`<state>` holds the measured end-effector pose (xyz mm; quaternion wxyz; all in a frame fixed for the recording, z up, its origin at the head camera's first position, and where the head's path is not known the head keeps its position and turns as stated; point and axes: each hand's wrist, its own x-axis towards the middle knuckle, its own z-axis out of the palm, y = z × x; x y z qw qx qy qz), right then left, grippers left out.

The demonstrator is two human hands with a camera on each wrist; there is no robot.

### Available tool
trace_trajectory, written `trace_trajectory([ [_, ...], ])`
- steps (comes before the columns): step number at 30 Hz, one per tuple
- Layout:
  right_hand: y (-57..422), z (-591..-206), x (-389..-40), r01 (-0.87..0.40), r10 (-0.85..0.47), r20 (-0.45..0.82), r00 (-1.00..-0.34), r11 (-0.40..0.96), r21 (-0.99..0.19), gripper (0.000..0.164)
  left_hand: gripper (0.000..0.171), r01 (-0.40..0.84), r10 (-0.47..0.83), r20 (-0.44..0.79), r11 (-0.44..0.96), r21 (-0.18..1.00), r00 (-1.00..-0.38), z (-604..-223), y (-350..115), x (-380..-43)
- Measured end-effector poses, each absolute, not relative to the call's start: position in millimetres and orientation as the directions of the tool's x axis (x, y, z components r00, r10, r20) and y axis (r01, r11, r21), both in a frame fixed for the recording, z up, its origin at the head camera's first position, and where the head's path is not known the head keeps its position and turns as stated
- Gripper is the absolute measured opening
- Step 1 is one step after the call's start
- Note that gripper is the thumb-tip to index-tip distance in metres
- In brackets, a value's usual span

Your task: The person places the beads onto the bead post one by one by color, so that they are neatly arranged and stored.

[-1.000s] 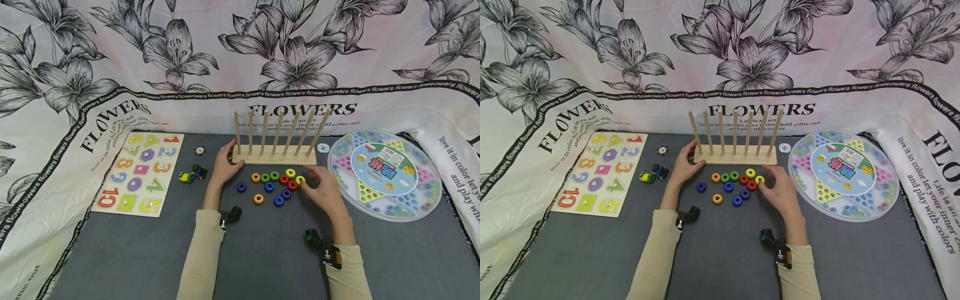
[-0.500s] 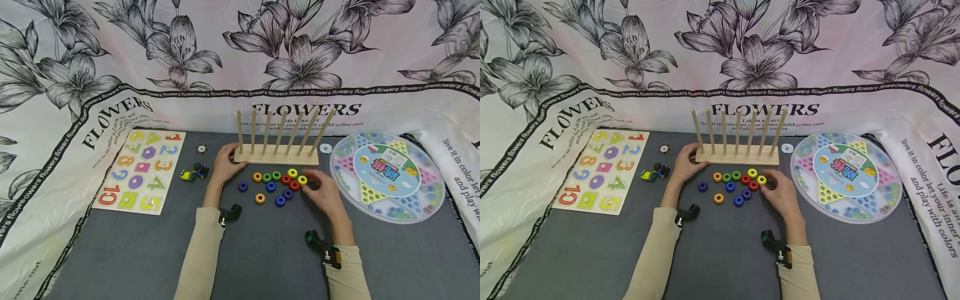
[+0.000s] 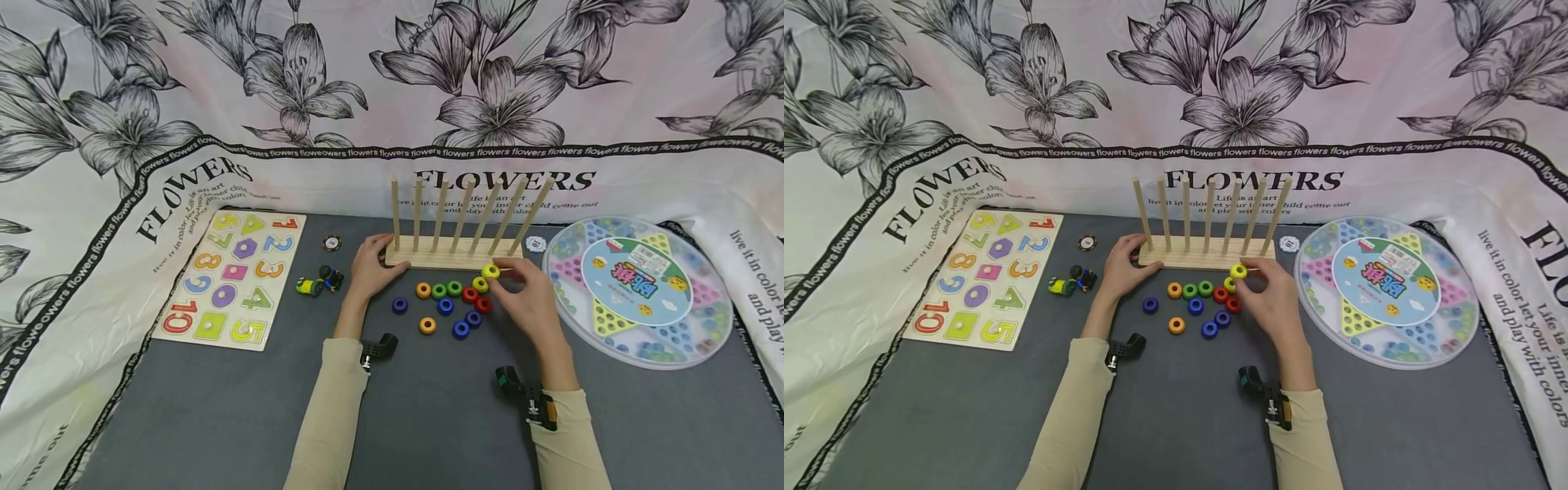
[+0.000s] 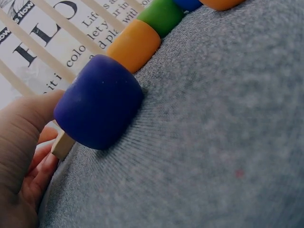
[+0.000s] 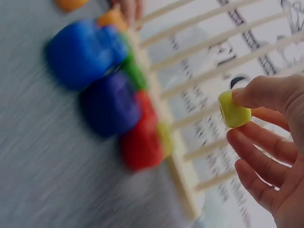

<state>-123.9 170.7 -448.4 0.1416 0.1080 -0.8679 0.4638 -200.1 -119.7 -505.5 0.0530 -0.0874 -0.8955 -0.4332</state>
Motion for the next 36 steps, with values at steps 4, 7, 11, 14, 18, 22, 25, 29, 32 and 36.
trace_trajectory([
  [4, 156.6, -424.6, -131.7, -0.362, -0.073, 0.385, -0.920, 0.531, -0.766, 0.029, 0.066, 0.205, 0.110, 0.173, 0.601, 0.773, -0.979, -504.5, -118.6, -199.7],
  [7, 142.8, -407.2, -138.4, -0.394, -0.087, 0.408, -0.909, 0.502, -0.770, 0.029, 0.066, 0.199, 0.102, 0.173, 0.592, 0.781, -0.980, -504.1, -119.5, -199.3],
  [11, 121.2, -384.6, -148.0, -0.441, -0.105, 0.442, -0.891, 0.435, -0.785, 0.029, 0.067, 0.191, 0.086, 0.174, 0.591, 0.784, -0.981, -503.4, -121.4, -198.3],
  [14, 105.3, -368.4, -154.2, -0.481, -0.121, 0.475, -0.872, 0.398, -0.781, 0.028, 0.066, 0.201, 0.083, 0.188, 0.592, 0.781, -0.979, -503.2, -121.9, -197.4],
  [18, 87.1, -351.0, -161.9, -0.539, -0.140, 0.527, -0.838, 0.365, -0.759, 0.027, 0.066, 0.228, 0.089, 0.218, 0.599, 0.768, -0.972, -504.5, -122.1, -196.6],
  [22, 71.7, -338.5, -168.7, -0.579, -0.147, 0.566, -0.811, 0.338, -0.742, 0.026, 0.066, 0.249, 0.092, 0.244, 0.601, 0.760, -0.965, -506.1, -122.1, -196.0],
  [25, 62.3, -332.2, -173.4, -0.586, -0.137, 0.577, -0.805, 0.338, -0.736, 0.024, 0.067, 0.258, 0.093, 0.254, 0.598, 0.759, -0.963, -506.7, -121.3, -196.2],
  [29, 54.1, -327.8, -178.0, -0.557, -0.109, 0.558, -0.823, 0.350, -0.753, 0.025, 0.066, 0.257, 0.099, 0.248, 0.601, 0.757, -0.964, -506.8, -118.6, -197.2],
  [32, 48.0, -326.9, -181.1, -0.535, -0.089, 0.544, -0.834, 0.368, -0.760, 0.025, 0.066, 0.250, 0.104, 0.236, 0.603, 0.758, -0.966, -506.9, -117.9, -197.3],
  [36, 39.5, -325.8, -186.8, -0.538, -0.062, 0.564, -0.823, 0.400, -0.742, 0.023, 0.065, 0.254, 0.103, 0.242, 0.597, 0.761, -0.965, -507.1, -118.5, -197.4],
])
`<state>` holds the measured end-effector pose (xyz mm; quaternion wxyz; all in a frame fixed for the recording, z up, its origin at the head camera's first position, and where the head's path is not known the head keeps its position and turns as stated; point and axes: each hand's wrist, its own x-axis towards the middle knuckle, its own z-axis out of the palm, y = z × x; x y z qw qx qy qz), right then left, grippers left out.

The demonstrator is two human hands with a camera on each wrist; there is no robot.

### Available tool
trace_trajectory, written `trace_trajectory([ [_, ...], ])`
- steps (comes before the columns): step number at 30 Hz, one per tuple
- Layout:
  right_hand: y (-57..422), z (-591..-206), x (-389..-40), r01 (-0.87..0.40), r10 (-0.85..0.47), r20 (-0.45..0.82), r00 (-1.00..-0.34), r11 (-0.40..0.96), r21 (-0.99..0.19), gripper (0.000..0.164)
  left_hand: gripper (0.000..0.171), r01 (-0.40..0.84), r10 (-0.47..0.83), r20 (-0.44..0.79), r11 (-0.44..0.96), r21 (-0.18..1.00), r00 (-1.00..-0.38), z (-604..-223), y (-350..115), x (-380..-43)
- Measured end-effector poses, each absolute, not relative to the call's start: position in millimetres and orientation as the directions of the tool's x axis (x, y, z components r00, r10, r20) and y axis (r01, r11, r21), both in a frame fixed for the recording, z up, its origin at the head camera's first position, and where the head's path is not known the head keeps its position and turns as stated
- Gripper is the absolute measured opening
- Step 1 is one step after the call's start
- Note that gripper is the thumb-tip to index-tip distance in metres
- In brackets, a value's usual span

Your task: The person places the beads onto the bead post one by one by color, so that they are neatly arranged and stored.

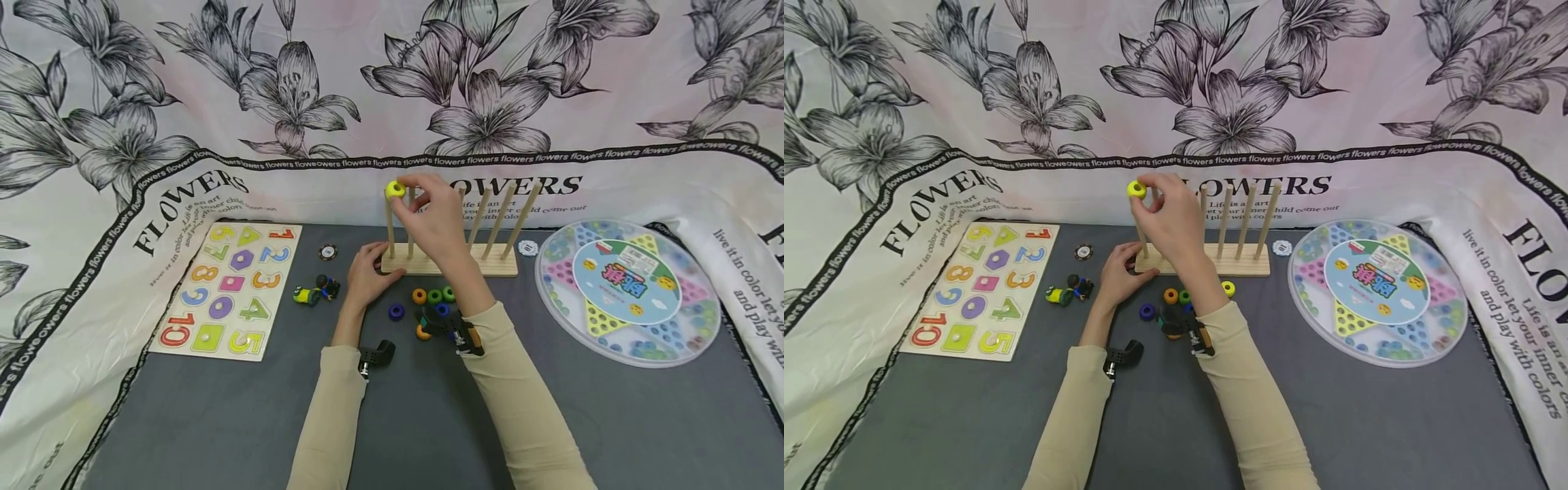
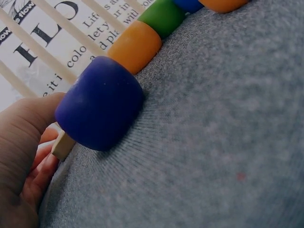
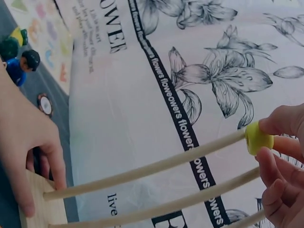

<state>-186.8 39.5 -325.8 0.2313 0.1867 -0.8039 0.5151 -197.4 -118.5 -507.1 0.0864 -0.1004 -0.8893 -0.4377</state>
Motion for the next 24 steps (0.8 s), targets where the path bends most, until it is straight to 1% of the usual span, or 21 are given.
trace_trajectory([
  [6, 30.4, -321.5, -192.6, -0.551, -0.025, 0.602, -0.798, 0.435, -0.712, 0.021, 0.065, 0.251, 0.099, 0.241, 0.599, 0.760, -0.965, -508.6, -118.3, -198.6],
  [15, 20.0, -319.7, -192.6, -0.472, 0.001, 0.543, -0.839, 0.495, -0.730, 0.023, 0.064, 0.220, 0.090, 0.208, 0.598, 0.771, -0.974, -506.4, -119.3, -198.3],
  [21, 16.7, -321.1, -191.8, -0.462, 0.001, 0.561, -0.828, 0.568, -0.681, 0.024, 0.064, 0.220, 0.092, 0.206, 0.601, 0.768, -0.974, -505.8, -119.3, -197.9],
  [24, 16.2, -322.6, -192.4, -0.468, -0.004, 0.573, -0.819, 0.582, -0.665, 0.023, 0.064, 0.227, 0.090, 0.216, 0.600, 0.768, -0.972, -505.9, -119.7, -197.6],
])
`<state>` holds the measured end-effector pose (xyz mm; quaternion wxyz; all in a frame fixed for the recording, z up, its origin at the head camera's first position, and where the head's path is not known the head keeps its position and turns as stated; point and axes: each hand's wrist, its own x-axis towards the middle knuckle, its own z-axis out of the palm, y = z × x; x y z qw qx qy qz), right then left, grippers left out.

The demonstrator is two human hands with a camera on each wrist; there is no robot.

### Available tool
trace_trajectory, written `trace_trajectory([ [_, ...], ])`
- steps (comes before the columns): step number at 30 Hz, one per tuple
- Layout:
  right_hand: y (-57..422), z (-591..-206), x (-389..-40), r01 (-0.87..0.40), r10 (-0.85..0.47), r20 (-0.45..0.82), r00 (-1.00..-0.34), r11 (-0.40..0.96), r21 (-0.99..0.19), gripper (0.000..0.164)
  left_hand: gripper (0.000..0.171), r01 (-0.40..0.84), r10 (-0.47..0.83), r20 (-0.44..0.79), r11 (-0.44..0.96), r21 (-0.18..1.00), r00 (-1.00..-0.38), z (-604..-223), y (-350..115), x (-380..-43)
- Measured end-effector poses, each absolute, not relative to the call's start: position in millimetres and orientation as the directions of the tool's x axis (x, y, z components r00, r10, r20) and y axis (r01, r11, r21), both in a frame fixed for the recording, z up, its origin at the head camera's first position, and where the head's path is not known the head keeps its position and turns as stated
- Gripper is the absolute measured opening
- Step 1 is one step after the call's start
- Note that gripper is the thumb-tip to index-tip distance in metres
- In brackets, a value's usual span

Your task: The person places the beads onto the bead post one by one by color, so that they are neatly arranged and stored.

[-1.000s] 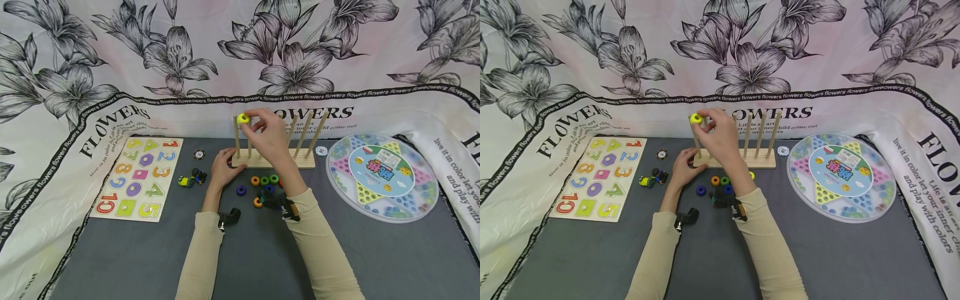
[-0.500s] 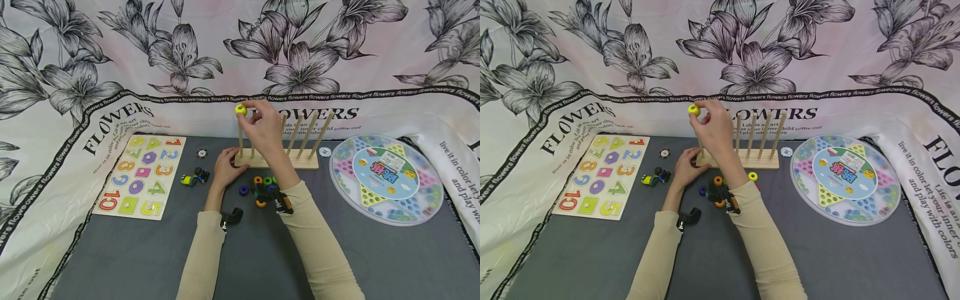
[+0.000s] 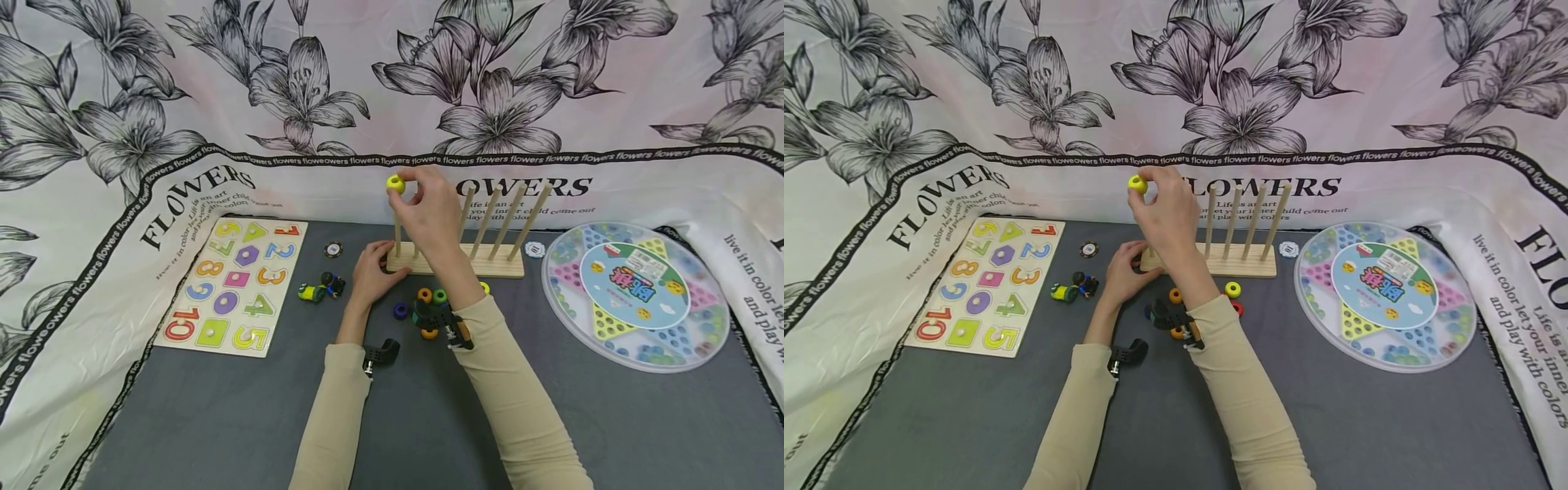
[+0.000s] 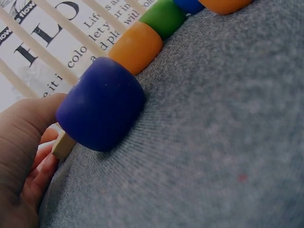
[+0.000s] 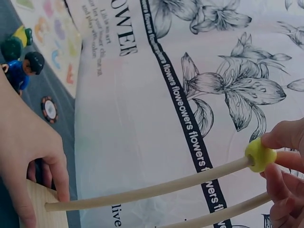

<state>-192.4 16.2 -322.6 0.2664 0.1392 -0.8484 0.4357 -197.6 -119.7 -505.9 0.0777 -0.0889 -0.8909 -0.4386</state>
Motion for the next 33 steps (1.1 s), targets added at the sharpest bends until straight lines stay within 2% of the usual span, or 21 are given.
trace_trajectory([
  [4, 20.0, -323.9, -192.6, -0.504, -0.005, 0.607, -0.794, 0.563, -0.655, 0.021, 0.064, 0.231, 0.090, 0.222, 0.597, 0.768, -0.971, -506.6, -118.4, -198.3],
  [10, 32.1, -321.8, -186.7, -0.582, -0.009, 0.650, -0.760, 0.455, -0.674, 0.019, 0.066, 0.209, 0.087, 0.195, 0.580, 0.787, -0.977, -507.1, -118.4, -199.1],
  [15, 50.0, -325.6, -177.4, -0.596, -0.028, 0.642, -0.766, 0.407, -0.692, 0.016, 0.066, 0.215, 0.088, 0.203, 0.586, 0.781, -0.975, -506.0, -119.3, -199.0],
  [19, 68.7, -336.9, -168.2, -0.540, -0.033, 0.581, -0.813, 0.415, -0.732, 0.016, 0.067, 0.209, 0.087, 0.196, 0.597, 0.775, -0.977, -504.4, -119.3, -199.2],
  [26, 104.9, -373.7, -154.5, -0.368, -0.003, 0.419, -0.908, 0.484, -0.794, 0.017, 0.067, 0.195, 0.088, 0.178, 0.600, 0.776, -0.980, -503.5, -119.2, -198.1],
  [33, 134.0, -413.5, -147.2, -0.268, 0.021, 0.325, -0.945, 0.521, -0.811, 0.018, 0.066, 0.179, 0.083, 0.161, 0.596, 0.782, -0.983, -503.5, -117.4, -197.2],
])
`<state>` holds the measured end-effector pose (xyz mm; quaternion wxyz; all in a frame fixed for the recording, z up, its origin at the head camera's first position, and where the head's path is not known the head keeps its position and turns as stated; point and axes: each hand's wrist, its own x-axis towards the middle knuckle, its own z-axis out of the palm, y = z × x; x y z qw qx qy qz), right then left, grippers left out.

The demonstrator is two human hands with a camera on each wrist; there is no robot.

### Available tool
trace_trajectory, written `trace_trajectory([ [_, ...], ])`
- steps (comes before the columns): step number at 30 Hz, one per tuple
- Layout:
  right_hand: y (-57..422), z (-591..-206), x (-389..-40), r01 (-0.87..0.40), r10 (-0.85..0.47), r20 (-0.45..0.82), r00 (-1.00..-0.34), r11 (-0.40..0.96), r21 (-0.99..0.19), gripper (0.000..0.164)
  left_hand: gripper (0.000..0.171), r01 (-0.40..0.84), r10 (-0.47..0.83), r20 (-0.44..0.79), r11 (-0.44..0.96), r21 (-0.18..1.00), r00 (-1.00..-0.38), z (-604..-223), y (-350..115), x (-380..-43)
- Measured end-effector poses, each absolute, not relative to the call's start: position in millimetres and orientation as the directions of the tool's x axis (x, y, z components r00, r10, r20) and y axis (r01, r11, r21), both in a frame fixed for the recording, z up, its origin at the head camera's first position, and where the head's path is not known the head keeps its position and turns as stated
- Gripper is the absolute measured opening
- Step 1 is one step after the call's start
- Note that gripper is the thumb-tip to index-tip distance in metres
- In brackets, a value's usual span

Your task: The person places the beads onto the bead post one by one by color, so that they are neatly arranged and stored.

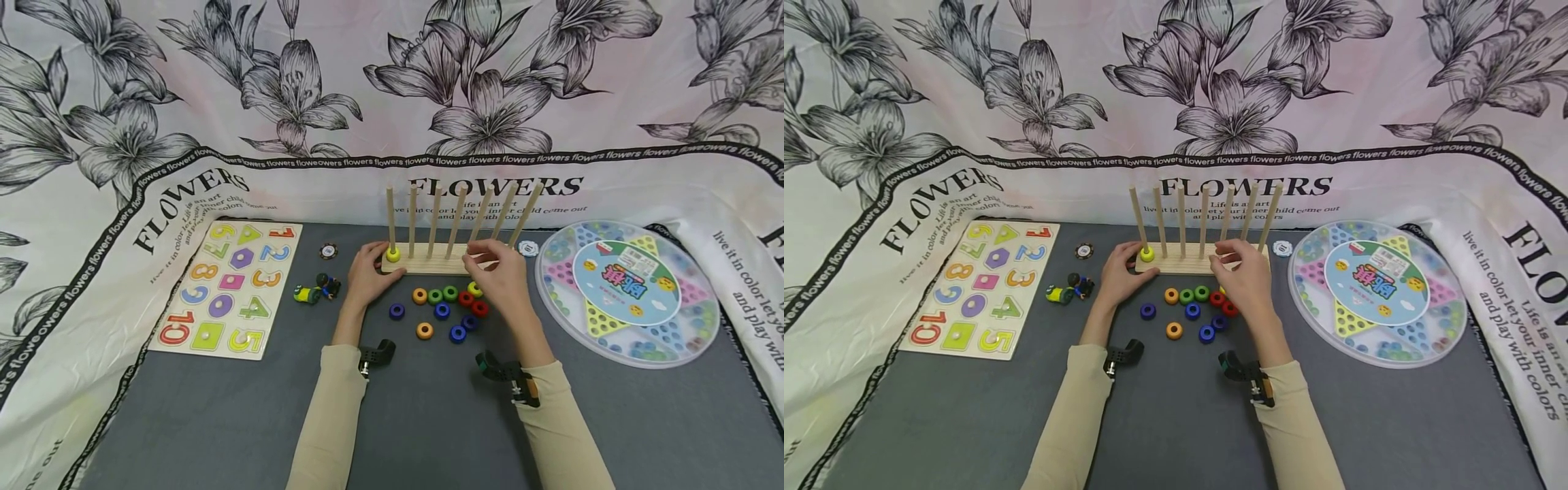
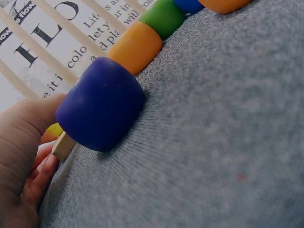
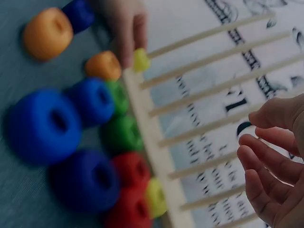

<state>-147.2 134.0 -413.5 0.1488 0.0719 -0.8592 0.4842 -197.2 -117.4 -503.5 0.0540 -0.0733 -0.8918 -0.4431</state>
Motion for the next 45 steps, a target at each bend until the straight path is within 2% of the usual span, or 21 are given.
trace_trajectory([
  [10, 157.8, -445.5, -144.5, -0.185, -0.043, 0.197, -0.979, 0.579, -0.794, 0.023, 0.066, 0.175, 0.077, 0.162, 0.602, 0.779, -0.984, -504.0, -116.5, -197.3],
  [26, 175.5, -463.5, -143.7, -0.191, -0.210, 0.079, -0.974, 0.588, -0.786, 0.032, 0.067, 0.188, 0.080, 0.176, 0.604, 0.775, -0.981, -507.2, -118.0, -197.7],
  [35, 173.8, -464.9, -144.7, -0.207, -0.204, 0.105, -0.973, 0.578, -0.789, 0.034, 0.068, 0.192, 0.084, 0.178, 0.606, 0.772, -0.980, -506.7, -117.8, -198.1],
  [45, 161.3, -450.0, -148.0, -0.231, -0.210, 0.131, -0.969, 0.573, -0.786, 0.035, 0.069, 0.198, 0.091, 0.180, 0.616, 0.762, -0.979, -506.9, -118.3, -198.5],
])
